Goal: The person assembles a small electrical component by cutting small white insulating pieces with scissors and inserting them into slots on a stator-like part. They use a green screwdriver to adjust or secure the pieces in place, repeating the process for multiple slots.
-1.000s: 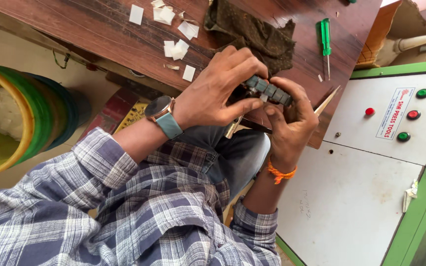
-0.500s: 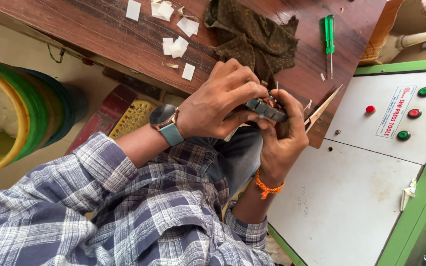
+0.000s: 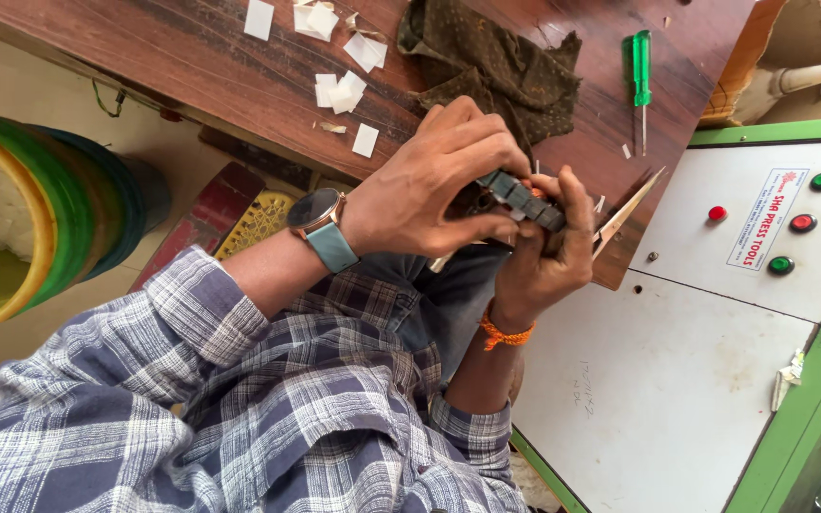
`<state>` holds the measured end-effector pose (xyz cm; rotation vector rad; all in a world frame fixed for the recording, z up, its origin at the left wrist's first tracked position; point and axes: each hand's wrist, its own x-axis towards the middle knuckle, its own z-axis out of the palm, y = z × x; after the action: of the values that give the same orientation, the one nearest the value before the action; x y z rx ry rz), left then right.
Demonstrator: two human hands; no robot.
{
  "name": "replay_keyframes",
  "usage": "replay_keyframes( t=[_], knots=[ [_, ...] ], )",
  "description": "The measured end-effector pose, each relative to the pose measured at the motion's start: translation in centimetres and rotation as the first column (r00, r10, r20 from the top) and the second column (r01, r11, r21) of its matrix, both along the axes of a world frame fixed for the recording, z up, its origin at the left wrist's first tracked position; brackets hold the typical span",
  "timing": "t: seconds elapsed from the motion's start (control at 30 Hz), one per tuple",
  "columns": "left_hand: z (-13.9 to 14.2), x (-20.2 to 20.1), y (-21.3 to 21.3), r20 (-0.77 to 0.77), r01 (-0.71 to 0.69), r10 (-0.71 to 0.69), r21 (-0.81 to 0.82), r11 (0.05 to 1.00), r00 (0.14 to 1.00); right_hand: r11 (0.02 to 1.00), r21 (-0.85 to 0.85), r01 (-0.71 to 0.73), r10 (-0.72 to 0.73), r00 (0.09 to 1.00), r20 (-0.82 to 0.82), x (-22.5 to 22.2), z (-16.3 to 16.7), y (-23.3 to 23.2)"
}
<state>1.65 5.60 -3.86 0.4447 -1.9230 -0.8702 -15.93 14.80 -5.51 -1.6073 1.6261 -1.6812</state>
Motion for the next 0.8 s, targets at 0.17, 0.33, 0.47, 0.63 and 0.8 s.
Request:
replay_keyframes(
  t=[0.17, 0.33, 0.47, 0.63, 0.8],
  knots=[
    [-0.4, 0.4, 0.2, 0.011, 0.014, -0.014, -0.019, 1.0, 1.0, 1.0, 0.002, 0.013, -0.012, 0.99, -0.14, 0.4, 0.8, 0.6],
    [-1.2, 0.1, -0.4, -0.01, 0.03, -0.031, -0.04, 0.999, 0.999, 0.993, 0.106, 0.052, -0.051, 0.999, -0.015, 0.9, 1.2, 1.1],
    [-1.1, 0.0, -0.4, -0.012, 0.017, -0.017, -0.006, 1.0, 1.0, 0.99, 0.119, 0.076, -0.08, 0.996, 0.027, 1.6, 1.3, 0.9],
    [-0.9, 0.1, -0.5, 0.01, -0.004, 0.004, 0.003, 1.0, 1.0, 0.988, 0.135, 0.08, -0.087, 0.995, 0.047, 2.3, 1.6, 0.8],
    [-0.9, 0.0, -0.7, 0.028, -0.057, 0.059, -0.069, 0.996, 0.998, 0.99, 0.117, 0.077, -0.073, 0.997, -0.038, 2.4, 1.5, 0.7]
  ],
)
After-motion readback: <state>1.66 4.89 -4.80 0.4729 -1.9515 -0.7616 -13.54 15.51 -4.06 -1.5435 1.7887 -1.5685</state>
